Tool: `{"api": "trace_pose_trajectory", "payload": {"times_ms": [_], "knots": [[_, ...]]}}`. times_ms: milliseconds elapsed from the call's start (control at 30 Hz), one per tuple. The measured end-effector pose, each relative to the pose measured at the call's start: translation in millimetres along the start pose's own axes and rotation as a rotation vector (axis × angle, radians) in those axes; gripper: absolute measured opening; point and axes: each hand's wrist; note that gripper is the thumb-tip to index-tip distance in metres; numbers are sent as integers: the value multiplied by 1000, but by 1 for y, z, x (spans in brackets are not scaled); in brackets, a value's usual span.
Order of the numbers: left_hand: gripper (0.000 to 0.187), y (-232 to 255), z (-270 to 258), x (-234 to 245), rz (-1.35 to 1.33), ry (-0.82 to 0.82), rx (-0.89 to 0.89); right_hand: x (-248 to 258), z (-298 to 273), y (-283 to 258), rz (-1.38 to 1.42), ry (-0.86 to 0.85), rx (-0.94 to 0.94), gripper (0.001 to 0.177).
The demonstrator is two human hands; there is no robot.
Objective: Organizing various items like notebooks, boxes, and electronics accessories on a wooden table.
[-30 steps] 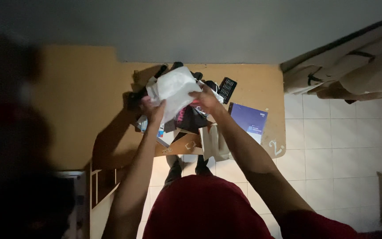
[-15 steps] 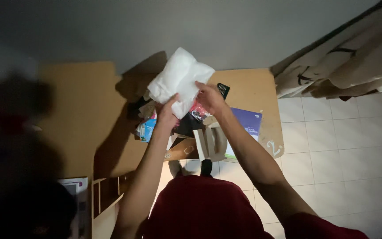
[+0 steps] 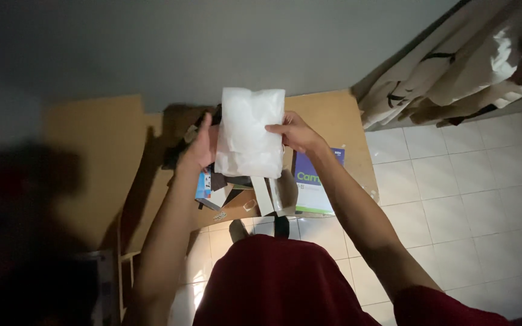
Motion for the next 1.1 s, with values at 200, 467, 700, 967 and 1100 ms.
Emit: {"api": "trace_pose_trajectory", "payload": {"times_ms": [200,467,700,967,1100], "knots": [[67,8,-14,-56,377,132,-18,29,-3,10,-363,36,39,25],[13,-10,1,-45,629,384,-246,18,-21,-8,-229,87,67,12],[11,-19,22,-20,437,169,-418,44,-14,2,-150,65,115,17],[66,30,-55,-105,-78,-22,29,40,-16,-9,-405,30,393,48],[57,19,-40,-89,398,53,-75,47,-6,4,-625,38,600,58]]}}
Point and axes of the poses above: each hand's wrist, its own z-axis towards the middle knuckle, its own x-axis out of the back of the hand, y = z × x, and after that the axes turned 2 degrees about x, right-handed
